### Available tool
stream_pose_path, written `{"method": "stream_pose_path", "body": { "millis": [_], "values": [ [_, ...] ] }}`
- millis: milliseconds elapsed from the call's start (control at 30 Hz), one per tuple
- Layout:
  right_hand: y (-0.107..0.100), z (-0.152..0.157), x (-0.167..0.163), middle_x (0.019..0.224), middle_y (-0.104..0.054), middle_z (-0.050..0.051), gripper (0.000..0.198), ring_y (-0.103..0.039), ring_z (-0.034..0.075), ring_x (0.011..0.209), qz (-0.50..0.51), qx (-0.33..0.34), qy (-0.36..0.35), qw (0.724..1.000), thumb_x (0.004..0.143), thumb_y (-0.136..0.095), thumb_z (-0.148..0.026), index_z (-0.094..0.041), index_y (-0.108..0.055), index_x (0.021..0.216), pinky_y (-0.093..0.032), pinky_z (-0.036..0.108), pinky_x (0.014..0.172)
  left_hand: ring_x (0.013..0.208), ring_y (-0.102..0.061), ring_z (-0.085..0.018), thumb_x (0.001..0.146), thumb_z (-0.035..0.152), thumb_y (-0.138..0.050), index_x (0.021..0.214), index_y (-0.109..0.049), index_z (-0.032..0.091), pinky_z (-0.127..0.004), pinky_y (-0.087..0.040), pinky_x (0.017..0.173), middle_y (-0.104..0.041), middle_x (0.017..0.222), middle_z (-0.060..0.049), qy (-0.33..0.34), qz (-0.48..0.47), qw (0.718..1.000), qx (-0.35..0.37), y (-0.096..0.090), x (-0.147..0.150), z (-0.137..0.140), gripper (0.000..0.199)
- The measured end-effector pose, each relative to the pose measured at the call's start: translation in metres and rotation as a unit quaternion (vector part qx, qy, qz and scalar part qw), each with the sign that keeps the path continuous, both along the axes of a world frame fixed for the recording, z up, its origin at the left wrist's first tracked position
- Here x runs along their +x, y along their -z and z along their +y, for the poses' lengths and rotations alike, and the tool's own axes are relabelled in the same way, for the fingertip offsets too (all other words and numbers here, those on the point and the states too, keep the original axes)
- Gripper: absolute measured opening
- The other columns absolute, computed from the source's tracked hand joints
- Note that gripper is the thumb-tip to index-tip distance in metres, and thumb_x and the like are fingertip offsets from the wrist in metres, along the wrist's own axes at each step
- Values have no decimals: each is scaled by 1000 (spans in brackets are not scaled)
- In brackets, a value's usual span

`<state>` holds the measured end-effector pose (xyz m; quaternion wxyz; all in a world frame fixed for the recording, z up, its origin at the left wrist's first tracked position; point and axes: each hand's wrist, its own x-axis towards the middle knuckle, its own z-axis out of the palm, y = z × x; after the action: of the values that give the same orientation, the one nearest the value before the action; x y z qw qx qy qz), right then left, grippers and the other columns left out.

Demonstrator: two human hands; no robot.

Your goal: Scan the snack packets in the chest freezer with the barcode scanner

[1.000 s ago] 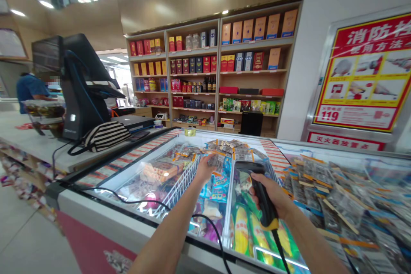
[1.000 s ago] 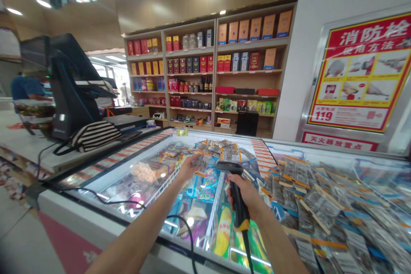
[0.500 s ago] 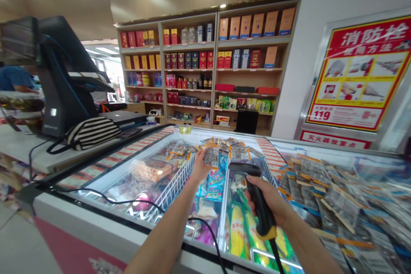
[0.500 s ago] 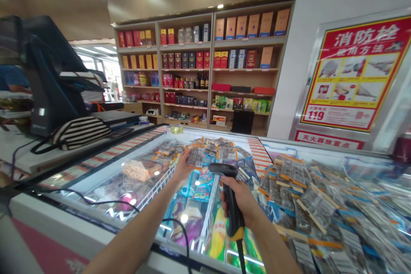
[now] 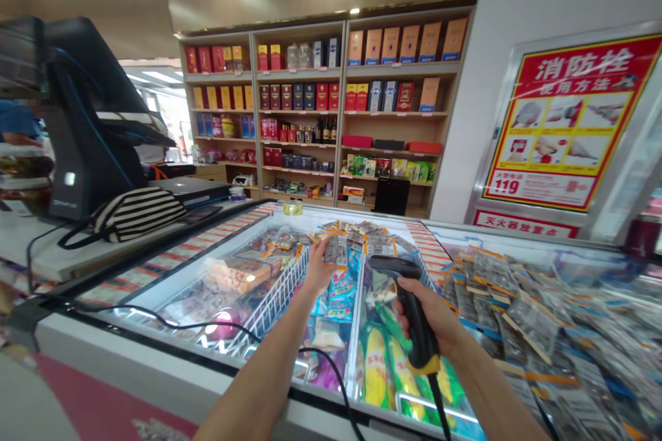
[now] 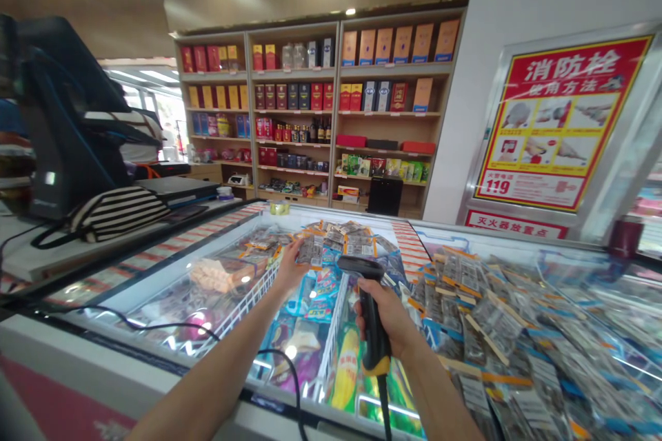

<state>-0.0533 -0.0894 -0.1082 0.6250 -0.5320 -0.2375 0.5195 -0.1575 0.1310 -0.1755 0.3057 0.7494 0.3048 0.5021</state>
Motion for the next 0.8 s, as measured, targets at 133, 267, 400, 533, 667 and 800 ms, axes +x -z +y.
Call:
{"method": "stream_pose_path", "body": {
  "millis": [133,267,400,533,667,800],
  "values": [
    [-8,-11,20,44,-51,-4,18,-45,8,30,-16,33,65,997,75,-49,-33,-16,-50,68,-39,20,27,104,-43,-16,56,4,-48,117,-44,19,-27,-36,91,-39,112,-6,24,10,1000,-17,-19,11,-17,64],
    [-22,-39,49,44,-52,-3,18,-45,8,31,-29,49,131,990,74,-51,-32,-16,-49,66,-39,19,28,100,-44,-15,55,3,-50,118,-43,19,-27,-37,89,-38,113,-6,82,-10,996,-33,-37,48,-47,65],
    [-33,-76,83,43,-51,-2,19,-45,9,31,-50,51,190,979,74,-50,-32,-17,-49,62,-39,20,29,98,-45,-15,55,3,-51,118,-42,17,-26,-38,88,-38,111,-7,144,-24,988,-57,-48,99,-91,65],
    [-33,-110,115,43,-50,-3,16,-45,9,32,-53,57,243,967,74,-49,-30,-18,-49,64,-39,20,30,99,-45,-15,56,3,-51,118,-42,16,-26,-38,89,-37,113,-8,207,-34,976,-65,-57,148,-138,65],
    [-27,-138,142,43,-51,-2,13,-46,10,32,-62,41,302,950,73,-51,-30,-18,-50,68,-40,21,31,103,-43,-17,54,1,-51,116,-43,18,-27,-34,93,-37,112,-8,241,-16,970,-24,-61,187,-173,66],
    [-23,-159,157,41,-50,-2,12,-46,10,32,-50,34,340,939,74,-50,-28,-17,-50,68,-39,21,31,111,-39,-20,56,0,-48,117,-41,13,-29,-32,96,-32,121,-12,266,21,963,28,-56,210,-195,63]
  ]
}}
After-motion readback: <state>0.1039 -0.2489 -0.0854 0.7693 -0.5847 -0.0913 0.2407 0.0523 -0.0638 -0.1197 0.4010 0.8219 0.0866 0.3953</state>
